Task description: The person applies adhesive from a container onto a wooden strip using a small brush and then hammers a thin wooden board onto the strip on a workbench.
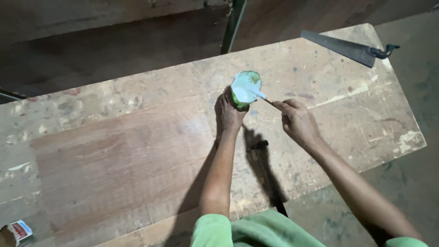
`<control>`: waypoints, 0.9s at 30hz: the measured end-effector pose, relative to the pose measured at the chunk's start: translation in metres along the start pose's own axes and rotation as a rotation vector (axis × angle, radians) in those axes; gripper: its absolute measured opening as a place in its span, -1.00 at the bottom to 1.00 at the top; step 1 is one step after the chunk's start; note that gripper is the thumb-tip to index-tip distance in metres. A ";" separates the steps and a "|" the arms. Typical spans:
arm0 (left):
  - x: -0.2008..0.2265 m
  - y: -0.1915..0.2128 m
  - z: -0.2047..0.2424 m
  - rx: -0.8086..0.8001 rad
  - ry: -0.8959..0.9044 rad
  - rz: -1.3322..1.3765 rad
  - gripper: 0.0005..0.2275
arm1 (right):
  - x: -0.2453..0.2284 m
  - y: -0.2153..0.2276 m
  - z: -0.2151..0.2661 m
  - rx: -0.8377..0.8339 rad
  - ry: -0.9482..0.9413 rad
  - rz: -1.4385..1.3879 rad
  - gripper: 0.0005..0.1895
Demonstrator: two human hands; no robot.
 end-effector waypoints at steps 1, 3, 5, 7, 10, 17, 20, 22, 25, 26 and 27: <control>0.000 0.000 -0.001 0.000 0.002 -0.001 -0.15 | -0.001 -0.001 -0.002 0.006 -0.006 -0.010 -0.60; 0.002 0.001 -0.001 0.020 -0.004 0.007 -0.15 | 0.000 -0.004 -0.003 0.015 -0.029 -0.022 -0.61; 0.002 0.002 -0.002 0.016 0.001 0.013 -0.15 | 0.003 -0.009 -0.004 0.025 -0.052 -0.028 -0.63; 0.002 0.001 0.000 -0.009 0.023 0.019 -0.15 | 0.002 -0.013 -0.007 0.057 -0.004 -0.022 -0.63; 0.002 0.001 -0.001 -0.048 0.068 0.019 -0.14 | 0.001 -0.021 -0.015 0.087 0.039 0.024 -0.64; 0.005 0.002 0.000 -0.058 0.051 -0.014 -0.16 | 0.003 -0.042 -0.027 0.051 0.017 0.051 -0.61; 0.004 0.002 0.000 -0.044 0.028 -0.021 -0.17 | 0.003 -0.044 -0.026 0.037 0.023 0.005 -0.63; 0.004 0.002 -0.002 -0.031 0.018 0.011 -0.17 | 0.005 -0.044 -0.026 0.026 -0.007 -0.048 -0.66; 0.003 0.001 -0.005 -0.057 0.030 -0.008 -0.16 | 0.005 -0.047 -0.026 -0.011 -0.060 -0.096 -0.70; 0.004 0.002 -0.004 -0.052 0.023 -0.016 -0.15 | 0.005 -0.048 -0.024 -0.027 -0.080 -0.106 -0.71; 0.005 0.003 -0.002 -0.048 0.016 -0.024 -0.14 | 0.004 -0.046 -0.023 -0.009 -0.084 -0.105 -0.70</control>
Point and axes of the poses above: each hand's wrist, its own z-axis away from the middle knuckle, its own y-axis out of the back of the hand, x = y × z, the point moved 7 cm from there along -z, towards the middle knuckle
